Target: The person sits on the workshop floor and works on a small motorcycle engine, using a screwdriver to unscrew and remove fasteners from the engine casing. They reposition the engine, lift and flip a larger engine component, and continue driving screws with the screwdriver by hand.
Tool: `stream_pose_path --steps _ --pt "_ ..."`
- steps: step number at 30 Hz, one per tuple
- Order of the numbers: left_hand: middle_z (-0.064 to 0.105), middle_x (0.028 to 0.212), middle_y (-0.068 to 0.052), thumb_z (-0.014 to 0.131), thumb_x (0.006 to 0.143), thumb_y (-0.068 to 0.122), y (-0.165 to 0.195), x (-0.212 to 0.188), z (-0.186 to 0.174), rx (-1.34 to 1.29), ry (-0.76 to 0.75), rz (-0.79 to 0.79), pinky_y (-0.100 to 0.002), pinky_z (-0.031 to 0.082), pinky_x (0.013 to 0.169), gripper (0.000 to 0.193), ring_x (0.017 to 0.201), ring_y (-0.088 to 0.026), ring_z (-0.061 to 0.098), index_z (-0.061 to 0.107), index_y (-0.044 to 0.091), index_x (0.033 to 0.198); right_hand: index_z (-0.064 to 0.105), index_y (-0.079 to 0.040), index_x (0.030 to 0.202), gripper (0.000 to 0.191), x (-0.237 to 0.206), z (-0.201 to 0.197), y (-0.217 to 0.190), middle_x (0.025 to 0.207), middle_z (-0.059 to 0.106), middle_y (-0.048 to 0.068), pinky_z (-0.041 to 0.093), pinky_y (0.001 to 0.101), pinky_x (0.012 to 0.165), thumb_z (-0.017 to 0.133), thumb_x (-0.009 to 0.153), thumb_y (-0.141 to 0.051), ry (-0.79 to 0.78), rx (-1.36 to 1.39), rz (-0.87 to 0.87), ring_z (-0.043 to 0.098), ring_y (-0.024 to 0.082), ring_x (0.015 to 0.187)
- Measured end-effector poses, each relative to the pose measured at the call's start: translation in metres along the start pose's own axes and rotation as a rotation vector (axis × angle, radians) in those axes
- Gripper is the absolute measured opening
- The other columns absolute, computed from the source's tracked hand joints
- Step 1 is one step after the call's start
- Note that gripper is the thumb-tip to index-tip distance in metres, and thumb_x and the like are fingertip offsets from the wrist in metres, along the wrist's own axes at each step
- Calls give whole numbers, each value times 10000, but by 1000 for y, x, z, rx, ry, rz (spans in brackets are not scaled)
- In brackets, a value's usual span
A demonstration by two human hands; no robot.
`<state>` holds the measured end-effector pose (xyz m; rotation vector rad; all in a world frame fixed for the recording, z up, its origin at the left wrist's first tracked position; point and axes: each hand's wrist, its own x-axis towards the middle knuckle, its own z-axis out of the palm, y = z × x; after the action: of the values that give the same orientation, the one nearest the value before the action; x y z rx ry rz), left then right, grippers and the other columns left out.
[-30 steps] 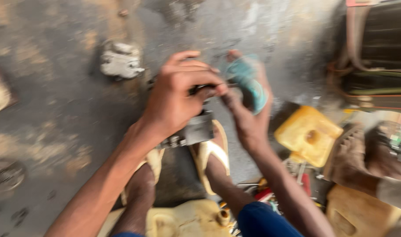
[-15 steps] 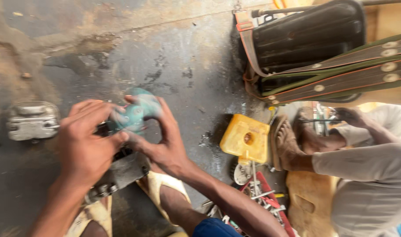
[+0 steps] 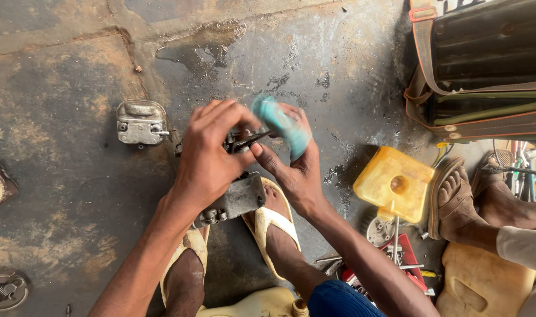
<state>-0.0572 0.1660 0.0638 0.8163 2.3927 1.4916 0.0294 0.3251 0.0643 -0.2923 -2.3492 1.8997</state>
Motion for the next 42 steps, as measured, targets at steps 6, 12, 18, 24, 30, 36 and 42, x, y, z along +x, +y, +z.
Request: stream_pose_path --steps 6,12,18,24,30,36,42 --pt "746 1043 -55 783 887 27 -3 -5 -5 -47 22 190 -429 471 1104 222 1057 -224 702 751 67 1103 552 -36 1450 550 -1 0 1 1480 515 72 429 353 1178 789 963 -129 -8 85 -26 520 194 1327" --pt "700 877 -124 880 792 152 2 -1 4 94 -53 -193 -436 480 1024 256 988 -260 683 728 53 973 563 -29 1445 547 0 -1 1 1434 534 55 425 318 1158 794 965 -156 6 60 30 538 158 1332" --pt "751 1057 -75 676 826 -36 -3 -3 -6 -98 -40 175 -485 444 1107 321 1063 -240 713 726 88 1118 572 -25 1427 551 0 -2 1 1398 517 56 471 311 1080 811 960 -191 15 141 55 528 144 1234" --pt "712 928 -105 865 824 330 0 2 4 54 -12 -75 -465 470 1017 371 1007 -255 694 668 34 927 562 -33 1441 527 0 -2 1 1462 522 48 470 314 1170 786 987 -177 -1 135 6 522 147 1374" --pt "738 991 -101 684 764 -53 -1 -3 -7 -69 0 246 -488 428 1029 316 1029 -252 695 720 41 1063 491 -45 1506 660 -1 -2 3 1370 547 42 500 324 1058 812 952 -206 39 198 117 548 152 1239" --pt "716 903 -88 910 803 241 0 2 0 121 -94 -167 -430 462 992 337 1015 -238 685 669 23 891 510 -38 1475 654 -2 -3 5 1361 589 54 489 321 1088 823 933 -229 -3 166 133 565 143 1236" --pt "740 1057 -109 772 845 23 -6 -4 0 -16 24 249 -489 413 1058 262 1081 -278 694 744 55 1103 506 -30 1496 670 -2 -5 9 1416 575 51 470 333 1139 824 941 -232 2 92 51 556 160 1265"
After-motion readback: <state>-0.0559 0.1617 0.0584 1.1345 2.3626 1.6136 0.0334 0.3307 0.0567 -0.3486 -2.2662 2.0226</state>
